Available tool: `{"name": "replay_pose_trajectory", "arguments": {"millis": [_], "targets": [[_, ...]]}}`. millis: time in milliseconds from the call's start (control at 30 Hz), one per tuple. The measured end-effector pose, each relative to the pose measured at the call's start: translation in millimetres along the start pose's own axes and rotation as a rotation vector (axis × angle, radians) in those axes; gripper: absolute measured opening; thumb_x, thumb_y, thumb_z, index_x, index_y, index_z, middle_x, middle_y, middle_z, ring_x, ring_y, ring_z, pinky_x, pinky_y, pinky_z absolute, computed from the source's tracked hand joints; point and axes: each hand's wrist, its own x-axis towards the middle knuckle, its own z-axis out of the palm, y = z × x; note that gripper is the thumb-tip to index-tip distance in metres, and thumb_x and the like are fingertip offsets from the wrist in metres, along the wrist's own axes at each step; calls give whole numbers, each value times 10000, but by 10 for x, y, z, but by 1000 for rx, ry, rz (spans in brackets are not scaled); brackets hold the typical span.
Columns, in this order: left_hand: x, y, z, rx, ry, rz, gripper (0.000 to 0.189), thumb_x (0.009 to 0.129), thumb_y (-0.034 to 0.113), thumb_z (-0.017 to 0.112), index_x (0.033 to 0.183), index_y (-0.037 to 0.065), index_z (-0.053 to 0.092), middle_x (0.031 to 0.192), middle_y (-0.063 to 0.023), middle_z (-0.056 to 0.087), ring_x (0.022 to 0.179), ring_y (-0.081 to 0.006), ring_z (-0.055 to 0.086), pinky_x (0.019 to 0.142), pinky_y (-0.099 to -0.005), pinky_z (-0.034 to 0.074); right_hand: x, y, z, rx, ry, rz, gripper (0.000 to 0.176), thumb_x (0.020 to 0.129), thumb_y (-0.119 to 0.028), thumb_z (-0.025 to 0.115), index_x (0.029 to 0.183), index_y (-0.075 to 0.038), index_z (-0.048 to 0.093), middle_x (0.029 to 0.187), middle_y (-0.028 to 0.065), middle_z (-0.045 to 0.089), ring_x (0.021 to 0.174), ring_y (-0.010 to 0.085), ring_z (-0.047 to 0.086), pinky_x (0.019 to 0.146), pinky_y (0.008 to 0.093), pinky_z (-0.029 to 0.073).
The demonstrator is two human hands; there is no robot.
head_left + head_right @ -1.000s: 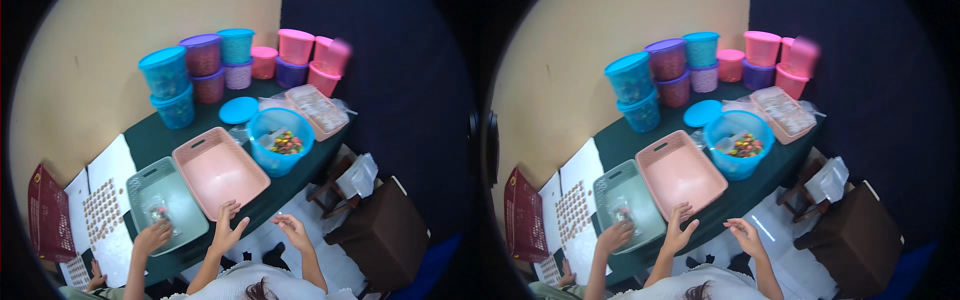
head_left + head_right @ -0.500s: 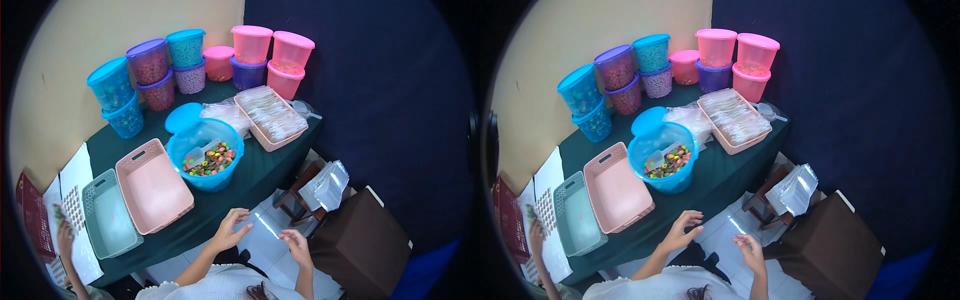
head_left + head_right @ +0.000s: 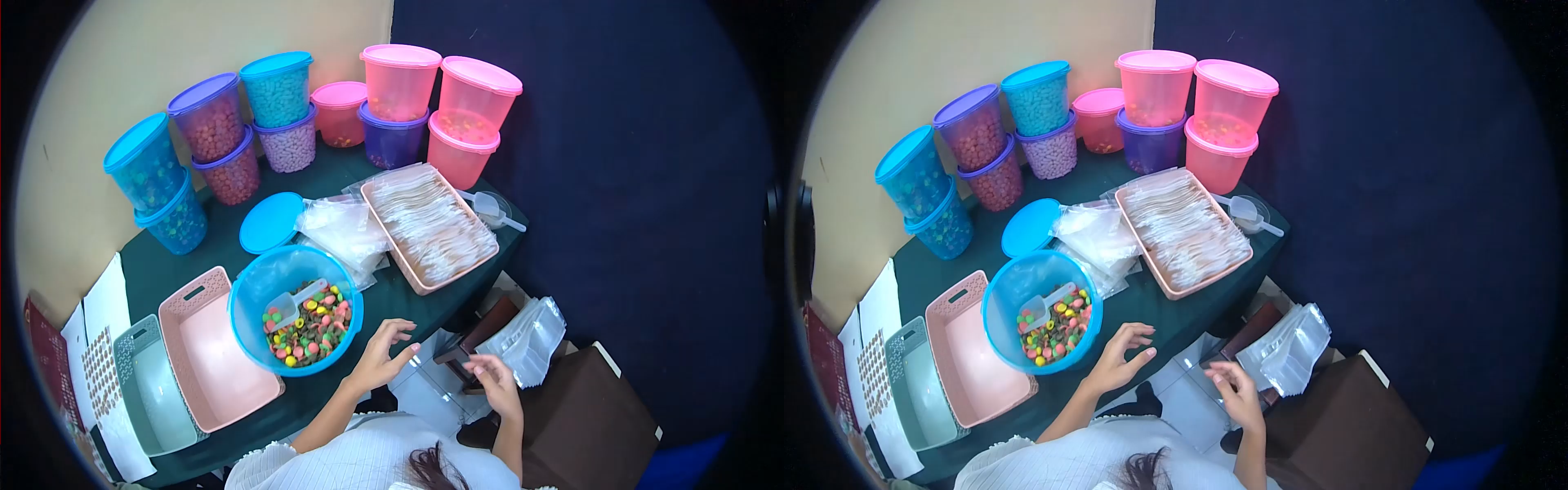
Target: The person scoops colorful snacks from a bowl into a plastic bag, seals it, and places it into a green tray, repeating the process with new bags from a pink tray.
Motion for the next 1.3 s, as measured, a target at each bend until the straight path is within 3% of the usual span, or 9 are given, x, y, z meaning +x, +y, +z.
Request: {"name": "replay_pose_trajectory", "arguments": {"millis": [333, 467, 567, 633, 733, 867, 1067, 1233, 1300], "targets": [[490, -208, -79, 50, 122, -56, 369, 775, 137, 608, 1095, 20, 466, 1095, -123, 464, 928, -204, 541, 806, -313, 415, 1899, -684, -283, -424, 85, -458, 131, 743, -13, 564, 866, 33, 567, 790, 97, 568, 734, 169, 559, 677, 265, 437], [601, -161, -93, 93, 141, -74, 386, 764, 130, 616, 1104, 17, 474, 1090, -130, 470, 936, -206, 526, 812, -317, 408, 2876, -831, -300, -809, -255, -657, 220, 670, -70, 627, 871, -21, 552, 790, 107, 545, 771, 264, 544, 697, 353, 423], [771, -124, -71, 126, 173, -25, 424, 745, 132, 630, 1117, 5, 471, 1095, -139, 476, 952, -218, 506, 825, -318, 396, 3482, -597, -164, -1033, -484, -722, 227, 641, -79, 641, 846, -44, 551, 792, 103, 551, 809, 262, 549, 722, 363, 428], [974, -124, -9, 203, 239, 68, 454, 729, 149, 646, 1119, 0, 466, 1109, -142, 476, 985, -234, 498, 841, -319, 391, 3806, -463, -49, -1394, -666, -756, 283, 595, -85, 666, 850, -69, 545, 843, 96, 540, 870, 260, 541, 740, 379, 428], [1278, -74, 100, 290, 255, 44, 528, 709, 194, 670, 1152, 17, 442, 1156, -154, 448, 1082, -274, 442, 908, -349, 343, 4014, -326, 12, -1459, -903, -723, 370, 554, -81, 687, 891, -86, 534, 900, 91, 519, 925, 257, 525, 747, 394, 423], [1563, -89, 196, 453, 235, -5, 602, 703, 270, 672, 1191, 32, 413, 1202, -152, 419, 1143, -297, 384, 956, -375, 288, 4117, -335, -12, -1372, -1017, -701, 395, 544, -80, 695, 898, -84, 520, 940, 91, 499, 938, 253, 518, 754, 398, 414], [1727, -189, 357, 605, 179, -71, 571, 718, 322, 645, 1182, 57, 442, 1217, -130, 427, 1167, -298, 359, 979, -406, 249, 4200, -261, -15, -1236, -1049, -961, 372, 567, -117, 666, 900, -79, 505, 891, 72, 501, 902, 234, 524, 719, 365, 401], [1667, -268, 491, 714, 174, -118, 476, 733, 306, 629, 1136, 90, 498, 1196, -103, 454, 1184, -289, 345, 998, -428, 216, 4373, -99, 61, -976, -895, -1303, 169, 604, -89, 602, 764, -81, 548, 825, 47, 495, 827, 216, 511, 696, 343, 381], [1662, -260, 521, 698, 185, -136, 438, 735, 303, 627, 1107, 98, 519, 1194, -98, 456, 1193, -280, 341, 1005, -431, 204, 4471, -57, 119, -938, -883, -1305, 132, 611, -79, 598, 734, -81, 551, 820, 50, 492, 820, 219, 506, 696, 340, 379]]}}
